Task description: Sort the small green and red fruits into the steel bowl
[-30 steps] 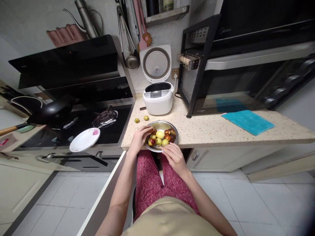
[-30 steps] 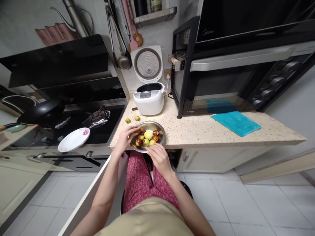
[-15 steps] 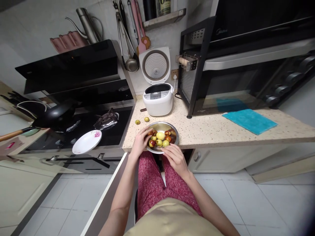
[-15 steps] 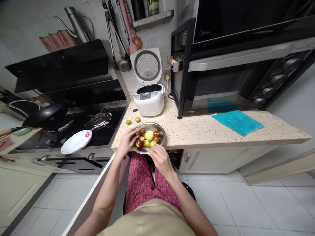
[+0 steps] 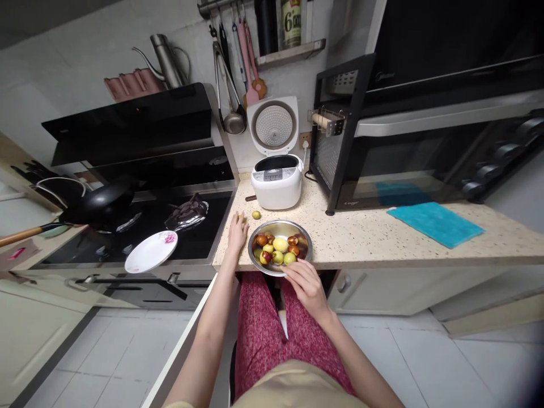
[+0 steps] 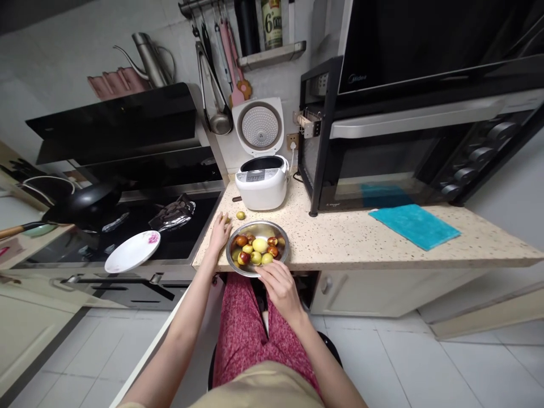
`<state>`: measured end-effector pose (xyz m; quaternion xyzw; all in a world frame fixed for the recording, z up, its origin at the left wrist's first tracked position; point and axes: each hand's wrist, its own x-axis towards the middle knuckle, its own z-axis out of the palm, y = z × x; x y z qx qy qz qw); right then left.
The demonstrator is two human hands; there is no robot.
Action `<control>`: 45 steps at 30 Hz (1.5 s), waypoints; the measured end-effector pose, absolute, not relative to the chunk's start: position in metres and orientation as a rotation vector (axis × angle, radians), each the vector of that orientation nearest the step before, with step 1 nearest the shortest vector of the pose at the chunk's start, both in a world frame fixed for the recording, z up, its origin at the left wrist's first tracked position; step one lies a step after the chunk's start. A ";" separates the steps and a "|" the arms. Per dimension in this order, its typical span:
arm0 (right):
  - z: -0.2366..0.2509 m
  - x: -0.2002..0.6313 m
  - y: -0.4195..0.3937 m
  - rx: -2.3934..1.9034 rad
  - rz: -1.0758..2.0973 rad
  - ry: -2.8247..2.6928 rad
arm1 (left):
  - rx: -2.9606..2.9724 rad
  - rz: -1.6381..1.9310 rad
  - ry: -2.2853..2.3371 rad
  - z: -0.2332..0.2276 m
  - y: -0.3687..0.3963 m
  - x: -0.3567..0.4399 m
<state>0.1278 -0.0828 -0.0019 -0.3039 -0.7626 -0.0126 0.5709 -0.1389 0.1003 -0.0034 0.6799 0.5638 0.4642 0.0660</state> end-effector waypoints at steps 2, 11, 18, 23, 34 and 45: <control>-0.002 0.127 -0.082 -0.708 -0.046 -1.782 | 2.083 1.395 1.710 -0.006 0.102 -0.139; -0.004 0.124 -0.085 -0.741 -0.051 -1.772 | 2.066 1.463 1.738 0.009 0.089 -0.134; -0.006 0.123 -0.083 -0.734 -0.073 -1.772 | 2.022 1.544 1.661 0.019 0.083 -0.132; -0.005 0.120 -0.082 -0.720 -0.074 -1.765 | 2.013 1.663 1.488 0.037 0.063 -0.118; -0.006 0.121 -0.084 -0.734 -0.016 -1.761 | 2.573 1.054 0.957 0.079 0.044 -0.080; -0.007 0.120 -0.082 -0.729 -0.032 -1.742 | 2.548 0.867 0.947 0.068 0.045 -0.074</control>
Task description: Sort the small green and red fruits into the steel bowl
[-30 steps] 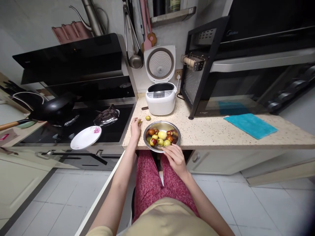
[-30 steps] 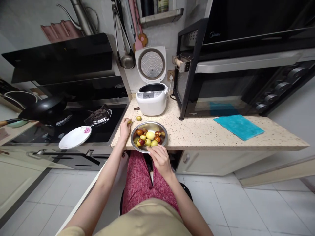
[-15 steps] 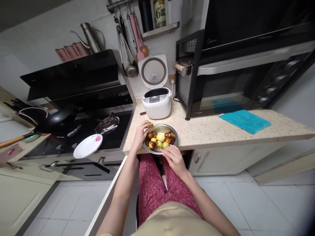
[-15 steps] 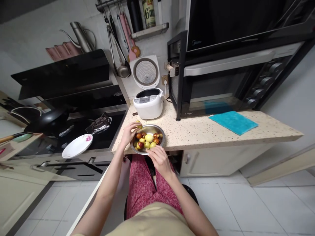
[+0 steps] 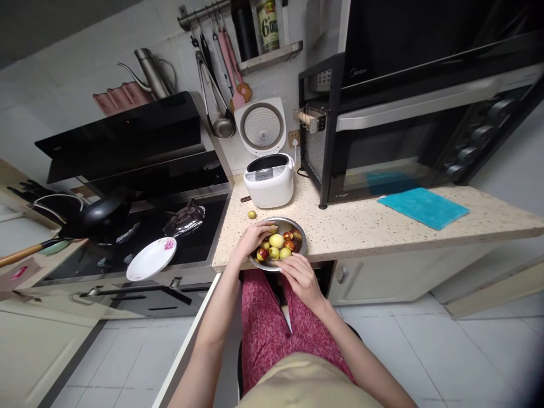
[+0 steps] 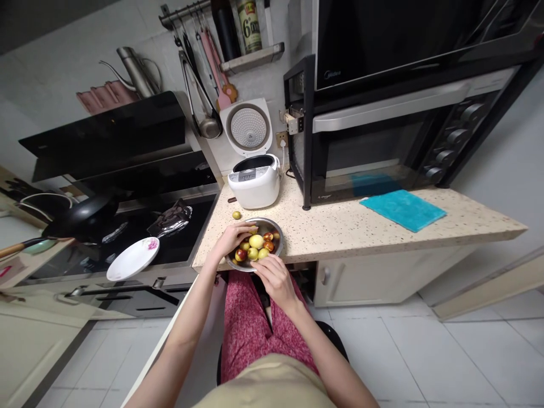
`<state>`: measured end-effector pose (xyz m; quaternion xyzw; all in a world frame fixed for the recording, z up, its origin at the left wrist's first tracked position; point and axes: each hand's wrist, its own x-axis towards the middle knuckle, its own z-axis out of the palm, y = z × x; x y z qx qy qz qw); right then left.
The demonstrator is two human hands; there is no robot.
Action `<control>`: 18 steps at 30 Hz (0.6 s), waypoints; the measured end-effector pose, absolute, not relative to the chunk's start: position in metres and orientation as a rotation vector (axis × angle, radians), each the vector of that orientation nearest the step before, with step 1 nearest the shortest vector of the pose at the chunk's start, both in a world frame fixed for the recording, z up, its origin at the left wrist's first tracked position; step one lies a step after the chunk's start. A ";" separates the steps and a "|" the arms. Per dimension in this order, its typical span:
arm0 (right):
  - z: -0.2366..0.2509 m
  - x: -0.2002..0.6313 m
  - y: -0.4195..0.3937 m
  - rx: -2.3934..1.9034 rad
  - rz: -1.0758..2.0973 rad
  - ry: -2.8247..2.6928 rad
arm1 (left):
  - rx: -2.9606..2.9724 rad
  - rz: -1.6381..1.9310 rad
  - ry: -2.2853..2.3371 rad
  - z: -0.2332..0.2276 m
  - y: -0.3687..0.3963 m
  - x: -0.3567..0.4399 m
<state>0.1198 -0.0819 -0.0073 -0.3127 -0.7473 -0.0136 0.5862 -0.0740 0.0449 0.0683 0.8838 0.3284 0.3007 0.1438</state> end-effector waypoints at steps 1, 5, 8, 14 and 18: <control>-0.007 0.120 -0.082 -0.729 -0.030 -1.740 | 2.541 0.866 0.942 0.070 0.045 -0.074; -0.008 0.119 -0.081 -0.726 -0.029 -1.739 | 2.511 0.966 0.933 0.074 0.044 -0.073; -0.009 0.120 -0.081 -0.721 -0.049 -1.741 | 2.418 1.175 1.002 0.073 0.047 -0.078; -0.008 0.120 -0.081 -0.713 -0.045 -1.728 | 2.120 1.576 1.271 0.059 0.073 -0.098; -0.009 0.119 -0.080 -0.714 -0.047 -1.714 | 2.127 1.559 1.379 0.040 0.099 -0.107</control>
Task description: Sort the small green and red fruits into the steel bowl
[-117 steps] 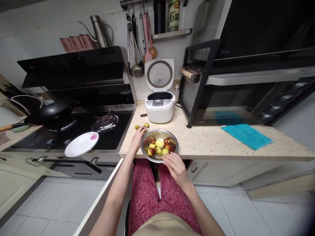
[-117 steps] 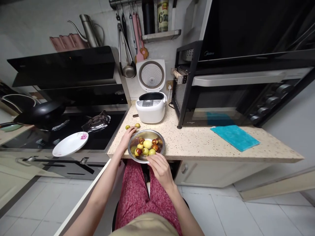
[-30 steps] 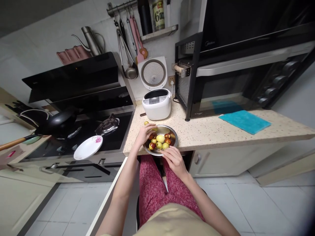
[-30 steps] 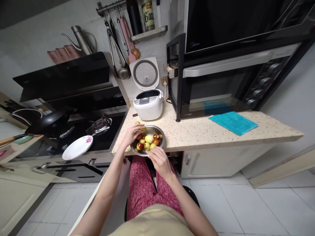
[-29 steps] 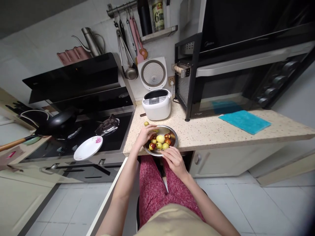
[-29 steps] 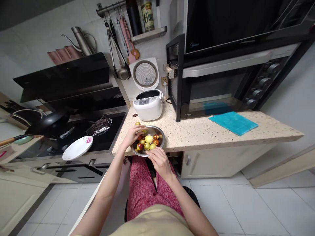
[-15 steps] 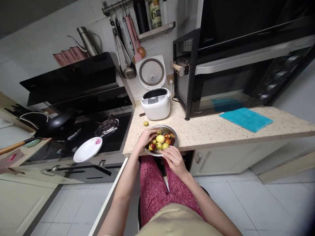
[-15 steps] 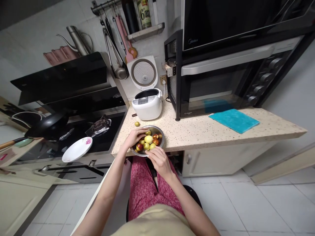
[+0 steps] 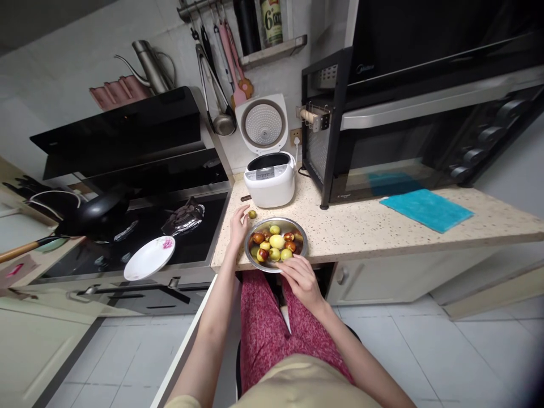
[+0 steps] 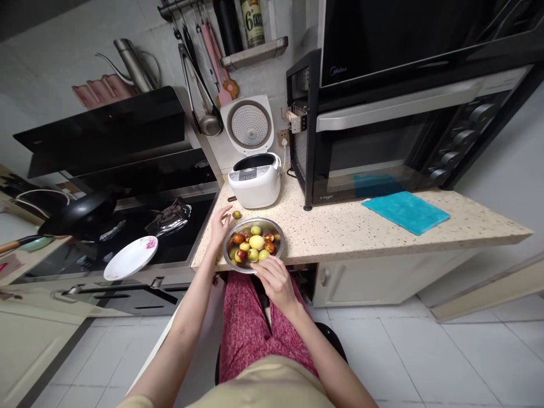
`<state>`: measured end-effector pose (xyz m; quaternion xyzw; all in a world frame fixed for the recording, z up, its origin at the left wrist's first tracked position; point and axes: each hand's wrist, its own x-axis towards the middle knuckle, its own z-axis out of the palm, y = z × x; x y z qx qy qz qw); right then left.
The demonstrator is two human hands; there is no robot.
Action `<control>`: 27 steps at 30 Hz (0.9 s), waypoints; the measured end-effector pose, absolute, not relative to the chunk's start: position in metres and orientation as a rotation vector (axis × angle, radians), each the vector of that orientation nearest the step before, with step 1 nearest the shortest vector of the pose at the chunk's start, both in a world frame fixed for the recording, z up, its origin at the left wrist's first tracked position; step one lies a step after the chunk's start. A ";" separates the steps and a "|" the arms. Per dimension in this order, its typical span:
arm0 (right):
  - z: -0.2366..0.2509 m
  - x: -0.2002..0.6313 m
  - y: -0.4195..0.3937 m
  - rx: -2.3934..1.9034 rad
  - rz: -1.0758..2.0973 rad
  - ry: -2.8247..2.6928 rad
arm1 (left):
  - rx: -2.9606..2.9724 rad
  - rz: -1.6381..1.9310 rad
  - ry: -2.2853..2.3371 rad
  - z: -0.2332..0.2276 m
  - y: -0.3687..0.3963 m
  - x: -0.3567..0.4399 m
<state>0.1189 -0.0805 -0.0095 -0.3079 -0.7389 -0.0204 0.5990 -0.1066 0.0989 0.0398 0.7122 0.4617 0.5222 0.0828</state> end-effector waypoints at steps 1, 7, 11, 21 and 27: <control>-0.010 0.119 -0.080 -0.715 -0.048 -1.714 | 2.153 1.522 1.375 0.034 0.105 -0.108; -0.009 0.119 -0.081 -0.720 -0.060 -1.720 | 2.299 1.252 1.274 0.013 0.136 -0.117; -0.009 0.119 -0.081 -0.729 -0.050 -1.718 | 2.298 1.223 1.266 0.014 0.141 -0.125; -0.009 0.118 -0.082 -0.741 -0.053 -1.709 | 2.118 1.432 1.344 0.031 0.111 -0.119; -0.010 0.116 -0.082 -0.738 -0.057 -1.704 | 2.147 1.550 1.280 0.076 0.027 -0.108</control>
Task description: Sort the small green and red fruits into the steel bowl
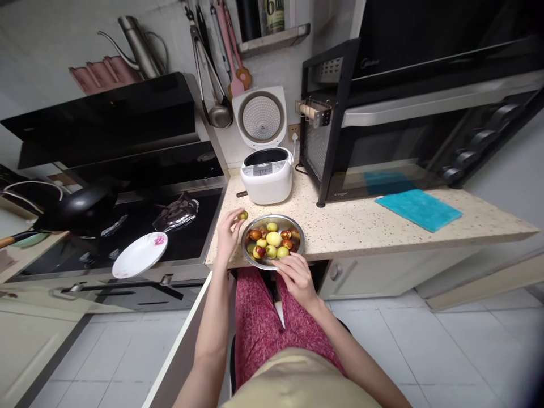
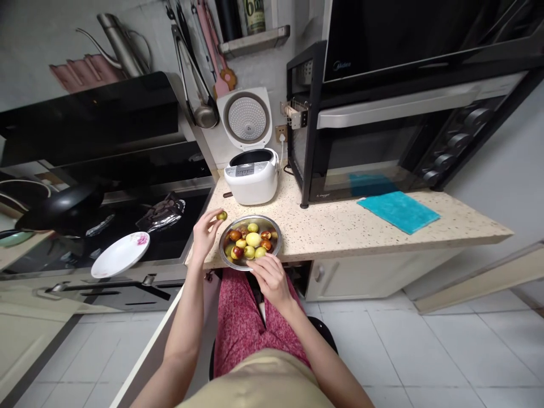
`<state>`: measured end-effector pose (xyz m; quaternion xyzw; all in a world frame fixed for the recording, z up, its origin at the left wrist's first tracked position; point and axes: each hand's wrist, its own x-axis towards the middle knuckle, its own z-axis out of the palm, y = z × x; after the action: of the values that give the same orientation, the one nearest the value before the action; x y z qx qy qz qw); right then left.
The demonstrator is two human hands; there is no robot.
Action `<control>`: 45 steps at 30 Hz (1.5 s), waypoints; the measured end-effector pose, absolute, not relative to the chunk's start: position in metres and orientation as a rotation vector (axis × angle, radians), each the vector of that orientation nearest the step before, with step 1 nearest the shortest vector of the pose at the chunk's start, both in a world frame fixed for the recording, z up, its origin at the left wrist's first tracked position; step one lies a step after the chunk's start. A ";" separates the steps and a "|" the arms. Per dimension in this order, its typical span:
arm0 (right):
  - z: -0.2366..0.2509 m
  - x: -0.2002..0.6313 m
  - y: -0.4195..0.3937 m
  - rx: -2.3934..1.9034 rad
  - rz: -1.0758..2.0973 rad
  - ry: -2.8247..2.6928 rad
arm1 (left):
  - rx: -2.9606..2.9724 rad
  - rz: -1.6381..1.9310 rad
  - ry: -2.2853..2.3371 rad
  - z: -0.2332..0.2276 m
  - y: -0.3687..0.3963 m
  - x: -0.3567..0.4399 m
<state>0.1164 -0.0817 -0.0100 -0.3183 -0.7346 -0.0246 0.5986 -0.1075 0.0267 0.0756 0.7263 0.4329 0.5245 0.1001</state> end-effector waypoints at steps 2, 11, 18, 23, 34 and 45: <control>-0.011 0.115 -0.081 -0.745 -0.050 -1.697 | 2.242 1.412 1.223 0.085 -0.004 -0.100; -0.012 0.116 -0.086 -0.768 -0.018 -1.728 | 2.317 1.049 1.108 0.064 -0.060 -0.084; -0.015 0.117 -0.086 -0.780 -0.003 -1.731 | 2.325 1.058 1.129 0.056 -0.060 -0.085; -0.016 0.117 -0.087 -0.775 -0.019 -1.752 | 2.308 1.112 1.153 0.053 -0.064 -0.085; -0.008 0.122 -0.086 -0.763 -0.073 -1.780 | 2.416 1.187 1.288 0.034 -0.091 -0.088; -0.006 0.130 -0.072 -0.733 0.007 -1.829 | 2.570 1.049 1.335 0.023 -0.091 -0.082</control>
<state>0.1296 -0.0719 -0.0060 -0.3100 -0.7736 0.0027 0.5527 -0.0821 -0.0910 0.0225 0.8340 0.4332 0.3403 0.0305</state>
